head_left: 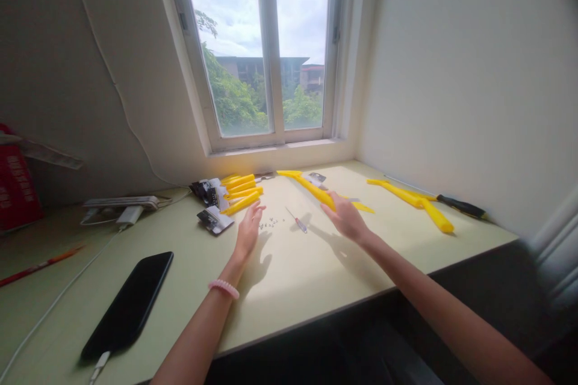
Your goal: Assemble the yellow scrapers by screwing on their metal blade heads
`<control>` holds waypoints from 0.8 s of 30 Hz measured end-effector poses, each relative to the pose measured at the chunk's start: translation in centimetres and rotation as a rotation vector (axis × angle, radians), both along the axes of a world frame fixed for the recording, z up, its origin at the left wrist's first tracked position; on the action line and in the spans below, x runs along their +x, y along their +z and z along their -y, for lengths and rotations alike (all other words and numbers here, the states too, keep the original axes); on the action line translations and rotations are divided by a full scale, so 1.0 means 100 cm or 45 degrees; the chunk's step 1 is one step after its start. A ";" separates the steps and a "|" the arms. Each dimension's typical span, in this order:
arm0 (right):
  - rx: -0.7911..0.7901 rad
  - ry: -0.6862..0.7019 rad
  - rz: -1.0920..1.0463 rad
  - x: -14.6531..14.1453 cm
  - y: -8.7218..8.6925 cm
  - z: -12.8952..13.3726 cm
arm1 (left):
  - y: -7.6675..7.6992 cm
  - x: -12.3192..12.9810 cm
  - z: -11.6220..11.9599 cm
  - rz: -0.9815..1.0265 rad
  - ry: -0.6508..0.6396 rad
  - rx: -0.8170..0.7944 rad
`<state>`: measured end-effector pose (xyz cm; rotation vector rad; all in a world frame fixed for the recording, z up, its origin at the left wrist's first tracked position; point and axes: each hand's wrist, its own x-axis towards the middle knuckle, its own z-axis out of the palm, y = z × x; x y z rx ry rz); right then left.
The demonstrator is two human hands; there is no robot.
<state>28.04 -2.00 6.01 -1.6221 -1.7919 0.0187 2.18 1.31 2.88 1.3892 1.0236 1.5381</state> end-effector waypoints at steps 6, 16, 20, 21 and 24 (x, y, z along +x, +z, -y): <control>-0.027 0.436 0.292 -0.091 -0.011 0.039 | -0.002 0.010 0.011 0.583 -0.193 -0.311; -0.107 0.065 0.010 -0.026 -0.009 -0.011 | 0.013 -0.017 0.023 1.009 -0.136 -0.620; -0.326 -0.615 -0.057 0.031 -0.018 -0.037 | 0.014 -0.009 0.026 0.907 -0.223 -0.658; -0.368 -0.631 0.037 0.041 -0.022 -0.039 | 0.014 -0.008 0.026 0.869 -0.240 -0.670; -0.447 -0.657 0.206 0.058 -0.031 -0.039 | 0.010 -0.006 0.025 0.783 -0.264 -0.670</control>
